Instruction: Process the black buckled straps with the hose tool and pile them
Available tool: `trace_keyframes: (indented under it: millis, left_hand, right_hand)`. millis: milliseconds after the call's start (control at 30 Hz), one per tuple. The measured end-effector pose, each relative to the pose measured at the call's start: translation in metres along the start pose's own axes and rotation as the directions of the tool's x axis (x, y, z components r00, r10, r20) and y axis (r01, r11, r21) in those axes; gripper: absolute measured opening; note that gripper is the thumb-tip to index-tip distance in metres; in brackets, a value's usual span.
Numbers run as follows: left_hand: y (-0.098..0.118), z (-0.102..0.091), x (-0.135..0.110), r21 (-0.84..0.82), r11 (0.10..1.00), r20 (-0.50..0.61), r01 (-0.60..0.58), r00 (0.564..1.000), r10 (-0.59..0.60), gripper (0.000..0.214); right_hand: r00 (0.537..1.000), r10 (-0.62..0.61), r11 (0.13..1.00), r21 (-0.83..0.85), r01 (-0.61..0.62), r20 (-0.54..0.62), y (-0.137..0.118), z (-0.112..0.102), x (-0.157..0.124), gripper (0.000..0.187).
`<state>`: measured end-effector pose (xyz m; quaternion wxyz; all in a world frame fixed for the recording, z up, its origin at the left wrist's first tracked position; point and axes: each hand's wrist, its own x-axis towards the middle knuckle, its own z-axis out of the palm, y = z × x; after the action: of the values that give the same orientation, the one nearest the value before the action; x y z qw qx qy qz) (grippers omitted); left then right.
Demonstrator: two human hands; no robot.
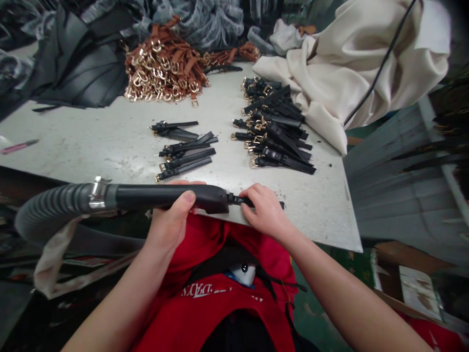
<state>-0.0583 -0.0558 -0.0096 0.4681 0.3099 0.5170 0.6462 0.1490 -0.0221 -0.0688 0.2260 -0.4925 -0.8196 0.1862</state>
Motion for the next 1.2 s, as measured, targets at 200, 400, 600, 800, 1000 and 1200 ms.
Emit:
trace_keyframes:
  millis: [200, 400, 600, 800, 1000, 1200]
  left_hand:
    - [-0.01, 0.016, 0.002, -0.089, 0.996, 0.001, 0.013, 1.0, -0.013, 0.033]
    - [-0.01, 0.003, 0.015, -0.186, 0.977, 0.0, 0.101, 0.995, -0.103, 0.038]
    - [-0.004, -0.012, 0.01, -0.138, 0.99, 0.045, -0.003, 0.999, 0.01, 0.03]
    - [-0.016, -0.004, 0.009, -0.141, 0.987, 0.088, 0.073, 0.994, -0.061, 0.036]
    - [-0.014, -0.003, 0.006, -0.14, 0.988, 0.101, 0.062, 0.994, -0.048, 0.035]
    - [-0.003, -0.026, 0.009, -0.081, 0.996, 0.013, 0.044, 0.999, -0.043, 0.031]
  right_hand:
    - [1.0, -0.012, 1.0, -0.025, 0.013, 0.019, 0.001, 0.0, 0.001, 0.021]
    - [1.0, -0.007, 1.0, -0.025, 0.008, 0.027, 0.002, 0.0, 0.0, 0.021]
    - [1.0, -0.012, 1.0, -0.012, 0.012, 0.008, 0.003, 0.001, -0.002, 0.021]
    - [1.0, -0.026, 0.999, -0.026, 0.026, 0.007, 0.003, 0.0, -0.003, 0.022]
    - [1.0, -0.018, 0.999, -0.038, 0.019, 0.018, 0.003, 0.0, -0.003, 0.023]
    - [0.999, -0.028, 0.999, -0.031, 0.028, -0.025, 0.002, 0.004, -0.001, 0.023]
